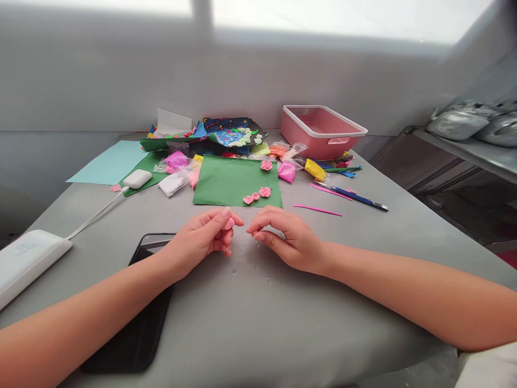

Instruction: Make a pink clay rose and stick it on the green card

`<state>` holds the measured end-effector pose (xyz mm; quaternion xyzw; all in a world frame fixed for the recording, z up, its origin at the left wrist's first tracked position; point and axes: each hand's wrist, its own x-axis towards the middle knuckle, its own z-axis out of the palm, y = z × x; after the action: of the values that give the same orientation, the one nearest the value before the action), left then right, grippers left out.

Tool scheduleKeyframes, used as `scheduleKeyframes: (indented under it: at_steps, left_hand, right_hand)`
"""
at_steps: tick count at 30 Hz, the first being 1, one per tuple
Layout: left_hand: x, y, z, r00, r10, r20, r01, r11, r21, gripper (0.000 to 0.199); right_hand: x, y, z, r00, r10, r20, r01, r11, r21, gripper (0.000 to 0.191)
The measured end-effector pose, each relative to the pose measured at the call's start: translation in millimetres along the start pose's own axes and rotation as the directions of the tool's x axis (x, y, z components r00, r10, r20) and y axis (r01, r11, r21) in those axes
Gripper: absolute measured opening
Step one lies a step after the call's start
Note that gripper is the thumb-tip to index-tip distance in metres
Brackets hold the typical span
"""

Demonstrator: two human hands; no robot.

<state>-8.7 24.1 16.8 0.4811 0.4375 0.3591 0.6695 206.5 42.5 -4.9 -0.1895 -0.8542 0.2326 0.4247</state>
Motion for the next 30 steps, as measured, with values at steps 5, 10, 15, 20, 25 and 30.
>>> scheduleKeyframes:
  at_steps: [5, 10, 15, 20, 25, 30]
  left_hand:
    - [-1.1, -0.2, -0.8, 1.000, 0.000, -0.007, 0.000, 1.000, -0.024, 0.031]
    - [-3.0, 0.9, 0.2, 0.999, -0.012, 0.051, 0.008, 0.997, 0.078, 0.032]
    - [-4.8, 1.9, -0.6, 0.974, -0.056, 0.220, 0.025, 0.990, 0.141, 0.038]
    - [-4.5, 1.3, -1.5, 0.955, -0.029, 0.295, 0.000, 0.995, 0.097, 0.019]
    - [-2.6, 2.0, -0.4, 0.965, -0.031, 0.261, 0.008, 0.996, 0.086, 0.017]
    - [-4.1, 4.8, 1.3, 0.958, -0.044, 0.283, -0.014, 0.980, 0.200, 0.015]
  right_hand:
    - [0.0, 1.6, 1.6, 0.999, -0.039, 0.019, 0.039, 0.999, 0.023, 0.009]
    - [-1.1, 3.3, 2.1, 0.994, -0.091, -0.056, 0.092, 0.996, 0.013, 0.005]
    - [-1.0, -1.3, -1.1, 0.982, -0.175, -0.066, 0.177, 0.984, 0.021, 0.008]
    - [-3.7, -2.2, -1.7, 0.971, -0.237, -0.029, 0.236, 0.971, -0.036, 0.019]
    - [-5.4, 1.4, -0.3, 0.974, -0.224, -0.030, 0.221, 0.973, -0.065, 0.022]
    - [-5.5, 1.2, 2.1, 0.978, -0.199, -0.071, 0.193, 0.978, -0.083, 0.021]
